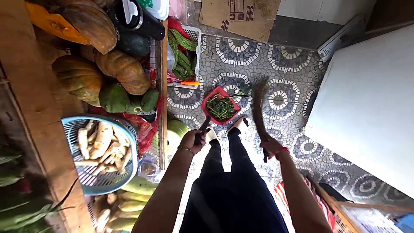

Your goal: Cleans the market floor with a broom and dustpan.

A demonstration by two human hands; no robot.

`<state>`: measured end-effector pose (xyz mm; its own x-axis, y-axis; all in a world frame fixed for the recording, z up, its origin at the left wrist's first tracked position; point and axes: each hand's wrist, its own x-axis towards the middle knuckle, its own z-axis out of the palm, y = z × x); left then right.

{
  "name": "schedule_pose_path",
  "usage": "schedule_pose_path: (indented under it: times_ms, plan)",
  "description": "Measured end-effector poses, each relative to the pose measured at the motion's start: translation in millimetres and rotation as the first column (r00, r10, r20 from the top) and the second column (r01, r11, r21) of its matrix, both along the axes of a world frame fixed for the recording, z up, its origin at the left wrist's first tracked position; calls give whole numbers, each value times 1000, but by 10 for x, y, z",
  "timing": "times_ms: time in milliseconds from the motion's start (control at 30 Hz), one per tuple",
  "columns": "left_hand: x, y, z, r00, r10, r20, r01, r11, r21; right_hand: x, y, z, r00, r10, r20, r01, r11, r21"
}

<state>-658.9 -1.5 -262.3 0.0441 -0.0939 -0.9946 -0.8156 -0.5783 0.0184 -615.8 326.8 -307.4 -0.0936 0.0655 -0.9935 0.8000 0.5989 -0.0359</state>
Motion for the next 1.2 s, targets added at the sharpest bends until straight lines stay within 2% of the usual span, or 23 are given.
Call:
schedule_pose_path:
  times_ms: [233, 367, 433, 567, 633, 767, 867, 967, 1033, 1100, 1200]
  plan:
    - [157, 4, -13, 999, -32, -28, 33, 999, 43, 562, -962, 448, 994, 37, 99, -18, 982, -190]
    - [228, 20, -45, 997, -72, -39, 75, 995, 70, 752, -1308, 618, 991, 112, 74, -94, 974, -206]
    - [254, 10, -66, 995, -89, -54, 95, 989, 112, 779, -1368, 742, 988, 148, 45, -139, 976, -166]
    - [232, -150, -67, 995, -69, -66, 78, 987, 143, 650, -1422, 1448, 967, 250, 38, -250, 968, -21]
    - [230, -245, -59, 994, -97, -52, 103, 986, 133, 697, -1392, 1682, 963, 262, 58, -263, 965, 15]
    - [177, -420, -18, 986, -155, -54, 161, 978, 135, 980, -1198, 1890, 982, 186, 27, -187, 981, 49]
    - [142, -598, -37, 971, -223, -84, 231, 966, 113, 1203, -998, 1979, 999, 34, -9, -33, 995, 92]
    - [81, -761, -61, 942, -325, -87, 332, 939, 88, 1288, -790, 1910, 982, -169, -86, 183, 964, 194]
    - [24, -840, -37, 922, -379, -84, 385, 920, 77, 1249, -632, 1713, 952, -258, -165, 296, 915, 274]
    - [-28, -884, -12, 904, -420, -78, 425, 903, 62, 1194, -470, 1339, 890, -384, -243, 448, 832, 326]
    - [-56, -872, 7, 895, -441, -71, 445, 894, 50, 1121, -383, 566, 748, -586, -312, 663, 681, 312]
